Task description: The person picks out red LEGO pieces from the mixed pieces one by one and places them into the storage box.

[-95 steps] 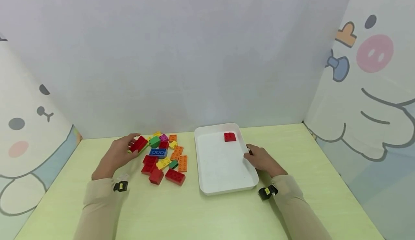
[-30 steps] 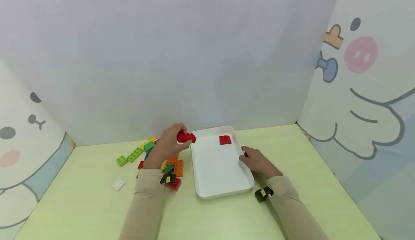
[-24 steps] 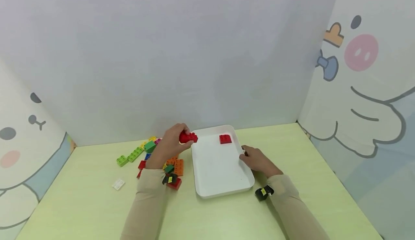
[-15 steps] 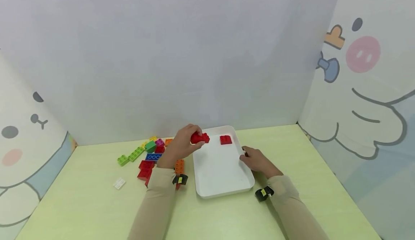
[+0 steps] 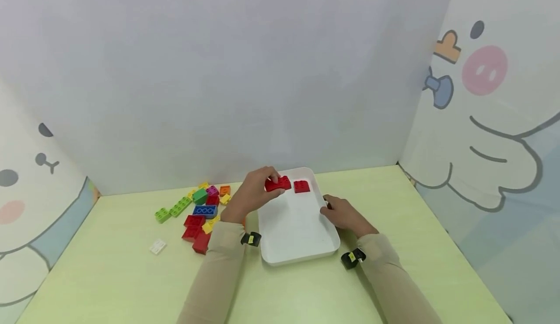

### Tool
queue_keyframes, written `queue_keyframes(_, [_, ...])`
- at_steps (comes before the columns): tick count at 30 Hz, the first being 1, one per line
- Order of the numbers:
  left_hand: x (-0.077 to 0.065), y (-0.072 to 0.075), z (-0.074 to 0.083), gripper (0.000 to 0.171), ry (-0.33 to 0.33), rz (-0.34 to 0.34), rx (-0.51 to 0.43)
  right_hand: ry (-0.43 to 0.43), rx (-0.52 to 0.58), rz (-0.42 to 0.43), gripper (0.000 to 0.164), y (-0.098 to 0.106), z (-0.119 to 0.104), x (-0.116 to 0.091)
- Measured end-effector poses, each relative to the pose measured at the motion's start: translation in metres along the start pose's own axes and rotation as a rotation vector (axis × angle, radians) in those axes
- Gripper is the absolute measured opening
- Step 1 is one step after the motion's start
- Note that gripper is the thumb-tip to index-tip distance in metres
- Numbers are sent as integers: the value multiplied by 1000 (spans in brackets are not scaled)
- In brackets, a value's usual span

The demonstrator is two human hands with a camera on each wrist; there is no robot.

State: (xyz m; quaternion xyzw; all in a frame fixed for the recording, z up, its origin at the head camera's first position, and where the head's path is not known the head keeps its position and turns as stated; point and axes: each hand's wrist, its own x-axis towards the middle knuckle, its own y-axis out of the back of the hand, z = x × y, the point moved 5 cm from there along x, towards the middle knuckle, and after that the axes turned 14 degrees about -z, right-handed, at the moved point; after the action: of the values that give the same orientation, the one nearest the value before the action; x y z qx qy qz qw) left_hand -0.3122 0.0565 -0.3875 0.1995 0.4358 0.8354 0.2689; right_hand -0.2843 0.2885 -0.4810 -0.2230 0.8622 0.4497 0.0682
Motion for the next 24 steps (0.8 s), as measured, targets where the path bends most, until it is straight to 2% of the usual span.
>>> queue_keyframes(10, [19, -6, 9, 28, 17, 13, -35, 16, -3, 1, 43, -1, -1, 1])
queue_keyframes(18, [35, -13, -7, 27, 73, 2, -28, 11, 0, 4, 41, 0, -3, 0])
queue_keyframes(24, [44, -22, -13, 27, 97, -11, 18, 2, 7, 13, 40, 3, 0, -1])
